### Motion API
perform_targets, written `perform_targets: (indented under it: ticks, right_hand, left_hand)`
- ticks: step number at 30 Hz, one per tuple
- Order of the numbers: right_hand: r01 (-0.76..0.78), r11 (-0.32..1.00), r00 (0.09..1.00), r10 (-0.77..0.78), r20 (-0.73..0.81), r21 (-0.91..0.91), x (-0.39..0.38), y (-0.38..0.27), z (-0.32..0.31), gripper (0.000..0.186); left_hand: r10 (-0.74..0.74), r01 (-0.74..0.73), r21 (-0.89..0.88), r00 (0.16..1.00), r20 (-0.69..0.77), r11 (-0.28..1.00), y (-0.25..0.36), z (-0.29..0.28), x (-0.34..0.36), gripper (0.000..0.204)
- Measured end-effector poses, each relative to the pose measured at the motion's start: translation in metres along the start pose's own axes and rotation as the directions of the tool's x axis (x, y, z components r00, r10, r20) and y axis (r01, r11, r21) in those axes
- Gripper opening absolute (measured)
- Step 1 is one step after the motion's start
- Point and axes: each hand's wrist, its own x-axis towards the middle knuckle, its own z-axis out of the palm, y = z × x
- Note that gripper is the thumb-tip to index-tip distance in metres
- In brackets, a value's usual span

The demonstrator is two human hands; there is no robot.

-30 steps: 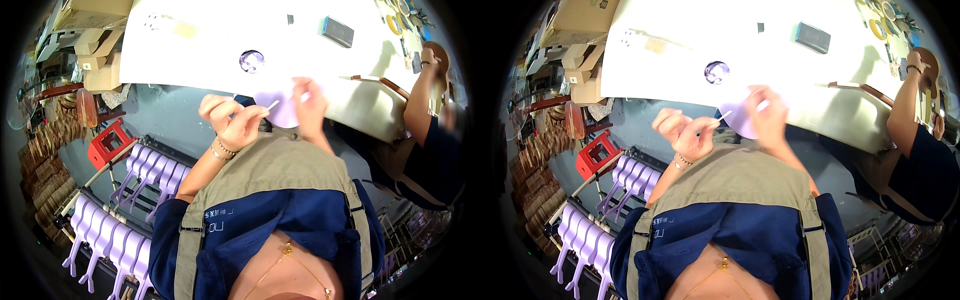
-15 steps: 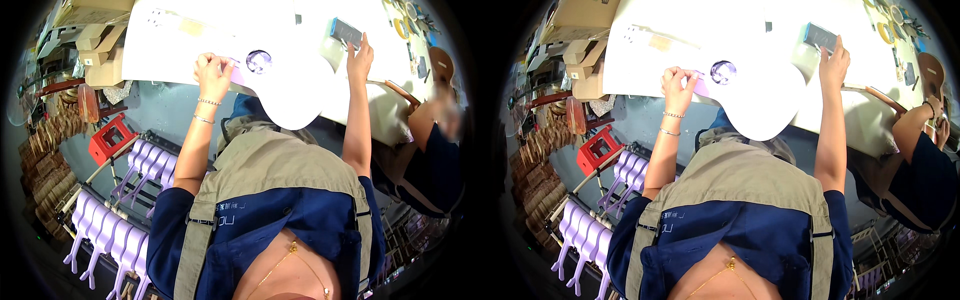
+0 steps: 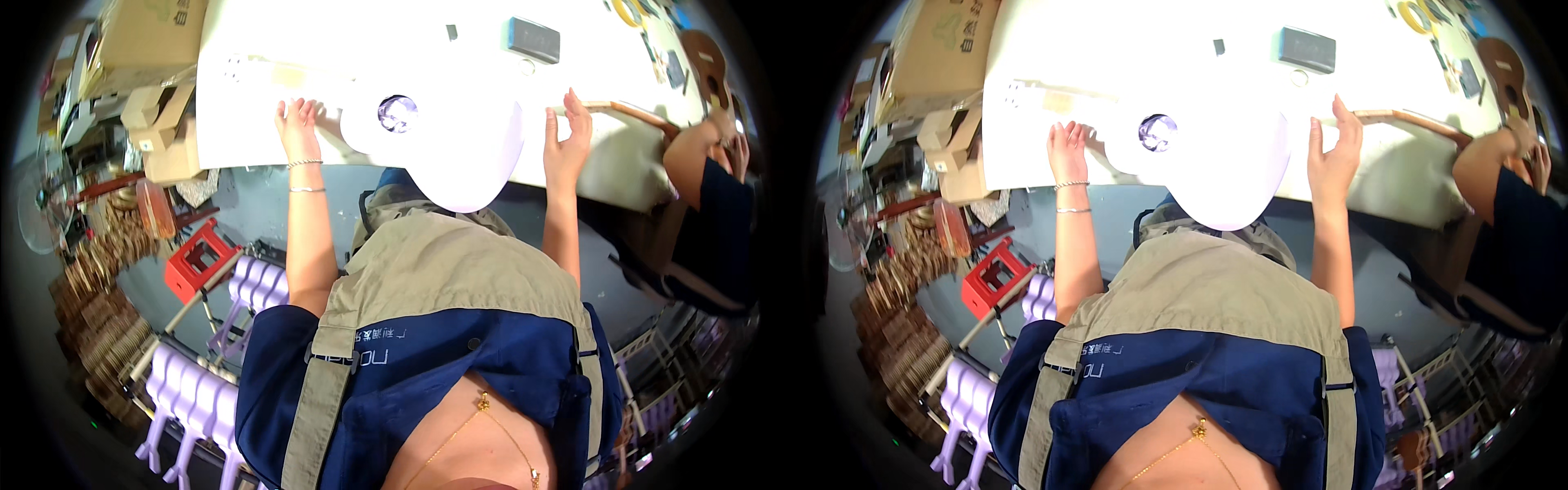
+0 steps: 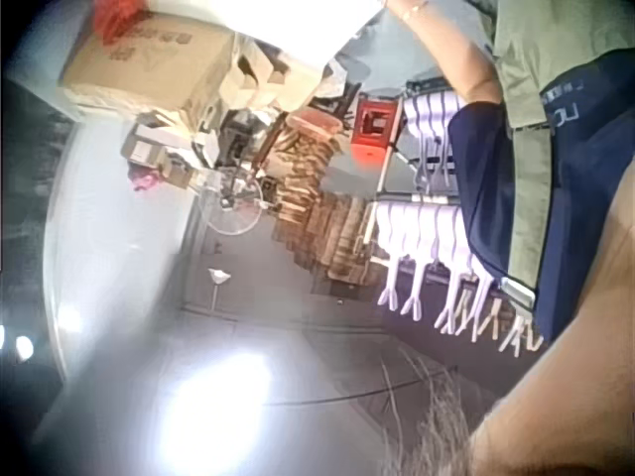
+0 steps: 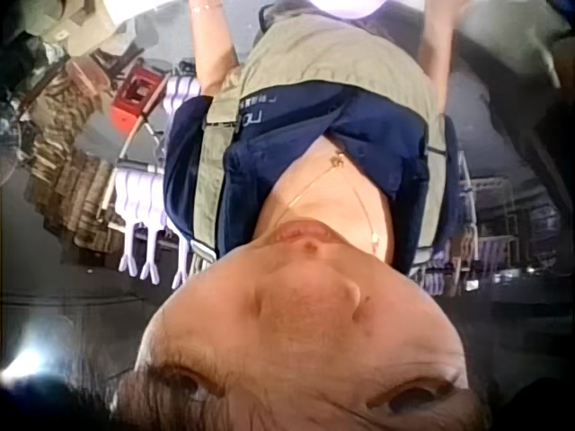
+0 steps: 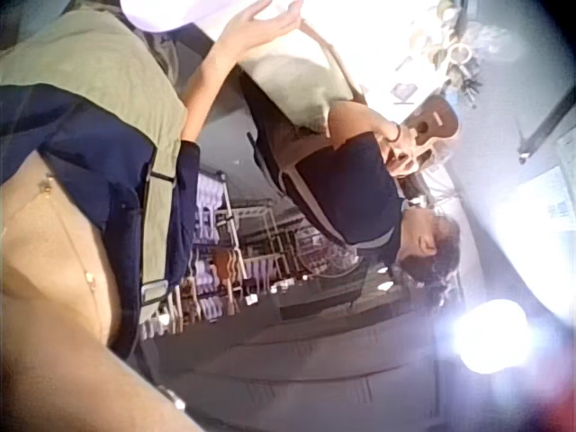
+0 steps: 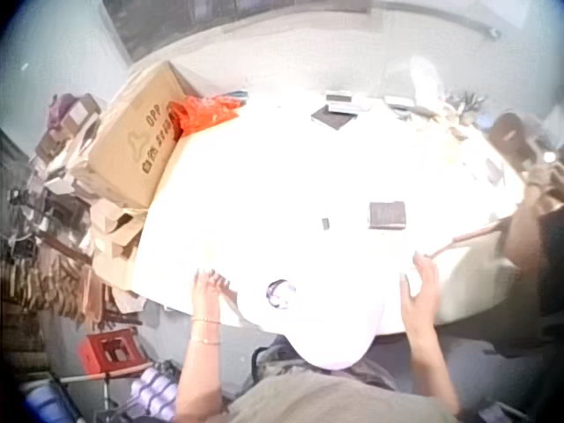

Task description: The person retrieves a purple ukulele from a rack, sands its edges with a sanding block, and uses a small tool to smooth the surface. The person then places the ukulele back on the rack and repeats the process with another ukulele.

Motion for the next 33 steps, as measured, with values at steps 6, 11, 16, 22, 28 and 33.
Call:
perform_targets:
  ticks: [6, 11, 16, 22, 28, 33]
  right_hand:
    - [-0.054, 0.998, 0.998, 0.054, 0.029, 0.007, -0.040, -0.085, -0.012, 0.029]
    - [0.027, 0.997, 1.000, -0.026, 0.018, -0.072, -0.039, -0.165, -0.017, 0.050]
    - [-0.157, 0.985, 0.972, 0.168, 0.162, -0.078, -0.078, -0.171, -0.041, 0.041]
    - [-0.455, 0.881, 0.777, 0.464, -0.425, 0.132, -0.215, -0.168, -0.056, 0.031]
    - [-0.747, 0.618, 0.097, 0.467, -0.879, 0.245, -0.310, -0.250, -0.094, 0.031]
    - [-0.608, 0.771, -0.185, 0.090, -0.979, 0.186, -0.405, -0.321, -0.120, 0.024]
  left_hand:
    - [-0.165, 0.212, -0.015, 0.799, 0.578, 0.977, 0.030, 0.055, 0.013, 0.039]
    - [-0.158, 0.232, 0.065, 0.412, 0.897, 0.971, 0.061, 0.107, -0.079, 0.034]
    - [-0.314, 0.168, 0.343, -0.176, 0.933, 0.924, 0.047, 0.103, -0.167, 0.046]
    - [-0.298, -0.369, 0.073, -0.602, 0.741, 0.927, 0.025, 0.090, -0.229, 0.053]
    - [-0.334, -0.254, 0.217, -0.761, 0.557, 0.942, 0.010, 0.071, -0.272, 0.042]
    - [-0.364, -0.295, 0.247, -0.877, 0.315, 0.923, 0.004, 0.027, -0.326, 0.036]
